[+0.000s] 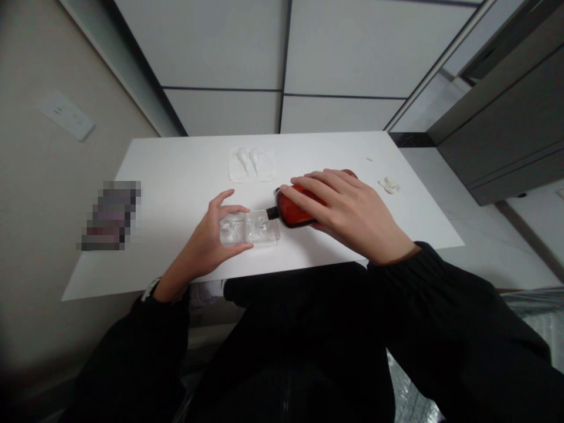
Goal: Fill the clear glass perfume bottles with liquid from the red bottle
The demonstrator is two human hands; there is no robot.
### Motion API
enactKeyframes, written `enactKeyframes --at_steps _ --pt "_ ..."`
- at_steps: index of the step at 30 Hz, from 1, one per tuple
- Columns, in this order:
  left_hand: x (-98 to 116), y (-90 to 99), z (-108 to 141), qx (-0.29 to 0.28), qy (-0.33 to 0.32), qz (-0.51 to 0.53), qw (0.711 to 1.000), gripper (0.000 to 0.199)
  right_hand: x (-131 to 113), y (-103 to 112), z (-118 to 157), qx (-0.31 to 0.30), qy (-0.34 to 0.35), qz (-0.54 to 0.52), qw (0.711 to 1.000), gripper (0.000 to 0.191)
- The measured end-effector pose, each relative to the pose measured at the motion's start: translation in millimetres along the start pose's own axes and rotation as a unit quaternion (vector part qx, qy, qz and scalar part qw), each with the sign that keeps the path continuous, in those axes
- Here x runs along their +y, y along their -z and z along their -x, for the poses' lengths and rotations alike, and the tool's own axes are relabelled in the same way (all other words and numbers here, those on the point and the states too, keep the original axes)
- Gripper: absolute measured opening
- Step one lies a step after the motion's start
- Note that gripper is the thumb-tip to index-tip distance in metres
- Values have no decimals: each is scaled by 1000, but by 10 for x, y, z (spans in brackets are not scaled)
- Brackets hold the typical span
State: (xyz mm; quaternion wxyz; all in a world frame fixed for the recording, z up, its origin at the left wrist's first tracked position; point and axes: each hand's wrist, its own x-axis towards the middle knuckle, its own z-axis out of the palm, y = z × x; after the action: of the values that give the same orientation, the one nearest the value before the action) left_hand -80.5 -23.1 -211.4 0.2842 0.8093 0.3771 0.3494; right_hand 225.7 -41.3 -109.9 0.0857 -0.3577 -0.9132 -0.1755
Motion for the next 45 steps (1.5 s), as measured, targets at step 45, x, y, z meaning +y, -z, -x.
enactKeyframes --at_steps 45 --pt "10 2 -10 -7 6 1 1000 107 24 97 -17 -20 -15 -25 999 64"
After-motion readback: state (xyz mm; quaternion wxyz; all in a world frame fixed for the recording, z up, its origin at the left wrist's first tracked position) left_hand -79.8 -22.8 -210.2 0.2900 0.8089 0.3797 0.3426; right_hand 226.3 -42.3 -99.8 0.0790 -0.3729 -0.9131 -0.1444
